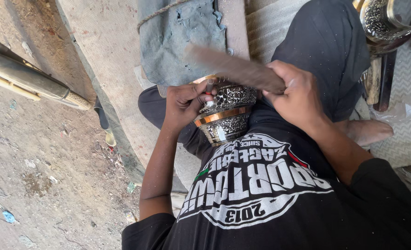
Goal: The person sits on the ground with an engraved brass bowl on their lap. They hold a red-tipped punch against the bowl's patterned surface with one hand and strike it with a wooden mallet in the other hand, rotating the bowl to work on different areas of the decoration.
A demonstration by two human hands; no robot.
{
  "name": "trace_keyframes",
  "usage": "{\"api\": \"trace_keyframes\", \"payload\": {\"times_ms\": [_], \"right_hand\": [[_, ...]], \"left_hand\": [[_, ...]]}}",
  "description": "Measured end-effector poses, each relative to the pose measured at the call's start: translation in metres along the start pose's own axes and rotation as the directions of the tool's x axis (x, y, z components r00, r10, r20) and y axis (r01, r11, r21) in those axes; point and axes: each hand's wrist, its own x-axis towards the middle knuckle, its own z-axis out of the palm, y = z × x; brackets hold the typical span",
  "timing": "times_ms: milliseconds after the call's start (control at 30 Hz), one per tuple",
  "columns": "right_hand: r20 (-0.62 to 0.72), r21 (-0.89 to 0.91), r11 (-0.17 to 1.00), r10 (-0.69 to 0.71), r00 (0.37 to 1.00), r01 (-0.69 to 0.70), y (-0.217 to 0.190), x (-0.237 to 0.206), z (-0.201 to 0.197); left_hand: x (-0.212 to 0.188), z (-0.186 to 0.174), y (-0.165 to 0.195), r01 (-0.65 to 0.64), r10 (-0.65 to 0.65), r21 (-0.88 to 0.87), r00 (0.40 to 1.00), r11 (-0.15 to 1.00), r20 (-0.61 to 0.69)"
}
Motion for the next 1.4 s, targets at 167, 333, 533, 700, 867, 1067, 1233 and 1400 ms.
{"api": "trace_keyframes", "payload": {"times_ms": [167, 333, 533, 700, 867, 1067, 1233, 1400], "right_hand": [[-0.028, -0.25, 0.962, -0.121, 0.992, 0.11, -0.002, -0.001, 0.002], [-0.053, -0.154, 0.987, -0.056, 0.997, 0.047, -0.002, -0.002, -0.001], [-0.054, -0.081, 0.995, -0.07, 0.996, 0.065, -0.004, 0.001, 0.001], [-0.029, 0.038, 0.997, 0.069, 0.997, -0.068, -0.002, 0.002, 0.002], [-0.08, 0.059, 0.998, -0.009, 0.997, 0.014, 0.008, 0.016, -0.003], [0.079, -0.392, 0.908, -0.126, 0.989, 0.147, 0.011, 0.018, -0.011], [0.108, -0.355, 0.933, -0.015, 0.994, 0.052, 0.018, 0.017, -0.028], [0.01, -0.291, 0.956, -0.028, 1.0, 0.029, 0.017, 0.018, -0.032]], "left_hand": [[-0.001, -0.002, -0.001, -0.01, 0.009, 0.013, 1.0, 1.0, 0.007], [-0.002, -0.001, -0.003, -0.033, 0.033, -0.002, 0.999, 0.999, -0.002], [0.0, -0.001, 0.0, 0.013, -0.013, 0.054, 1.0, 0.998, -0.01], [0.001, 0.001, 0.004, -0.012, 0.013, 0.027, 1.0, 1.0, -0.007], [0.002, 0.007, 0.002, 0.011, 0.002, 0.137, 0.995, 0.99, -0.1], [0.006, 0.009, 0.002, -0.062, 0.065, 0.048, 0.995, 0.997, -0.075], [0.017, 0.005, 0.008, -0.012, 0.018, 0.229, 1.0, 0.973, -0.026], [0.029, -0.007, 0.013, -0.041, 0.021, 0.147, 0.991, 0.988, 0.131]]}}
